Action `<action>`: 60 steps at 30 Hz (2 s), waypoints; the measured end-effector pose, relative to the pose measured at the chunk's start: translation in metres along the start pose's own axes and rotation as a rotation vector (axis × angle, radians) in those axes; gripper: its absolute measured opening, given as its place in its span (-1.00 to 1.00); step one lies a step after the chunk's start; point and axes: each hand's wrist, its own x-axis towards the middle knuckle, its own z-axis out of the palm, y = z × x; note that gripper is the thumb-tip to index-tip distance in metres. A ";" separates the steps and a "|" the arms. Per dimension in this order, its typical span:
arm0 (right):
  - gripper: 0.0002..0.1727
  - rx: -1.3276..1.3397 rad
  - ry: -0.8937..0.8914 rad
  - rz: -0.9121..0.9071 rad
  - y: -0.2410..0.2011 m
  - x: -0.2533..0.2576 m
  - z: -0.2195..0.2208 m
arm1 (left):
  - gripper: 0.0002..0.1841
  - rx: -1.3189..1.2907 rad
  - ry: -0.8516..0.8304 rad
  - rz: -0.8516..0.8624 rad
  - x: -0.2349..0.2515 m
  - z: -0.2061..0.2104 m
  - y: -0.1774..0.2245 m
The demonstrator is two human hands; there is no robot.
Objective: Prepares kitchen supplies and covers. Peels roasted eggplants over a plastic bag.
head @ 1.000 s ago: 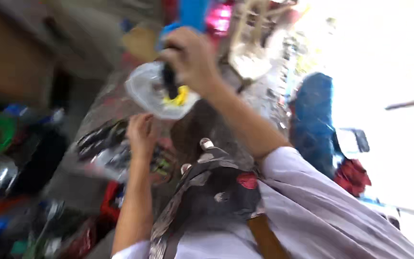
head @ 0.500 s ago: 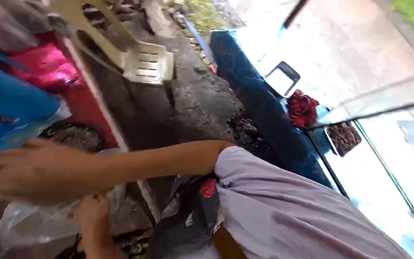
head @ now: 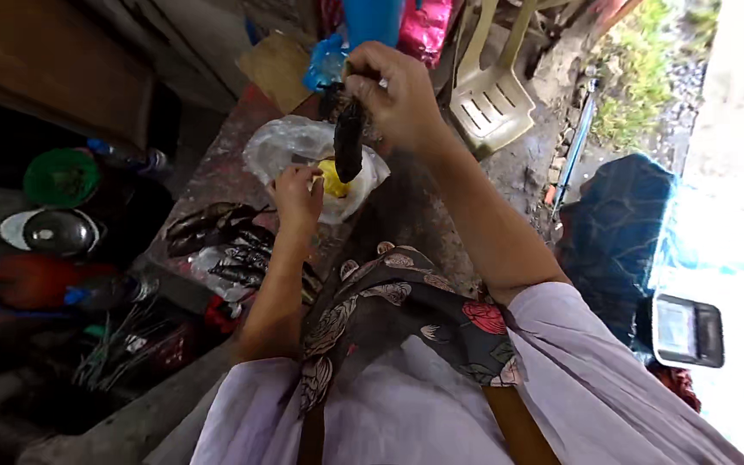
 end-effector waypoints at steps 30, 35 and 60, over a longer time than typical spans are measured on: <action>-0.85 0.291 0.170 0.556 0.022 0.001 0.073 | -0.80 -0.037 0.721 0.131 0.019 0.016 0.042; -0.82 0.278 0.160 0.579 0.023 -0.001 0.078 | -0.89 0.004 0.772 0.147 0.021 0.018 0.037; -0.83 0.198 0.156 0.438 0.031 -0.014 0.068 | -0.61 -0.082 0.045 -0.200 0.029 0.006 -0.001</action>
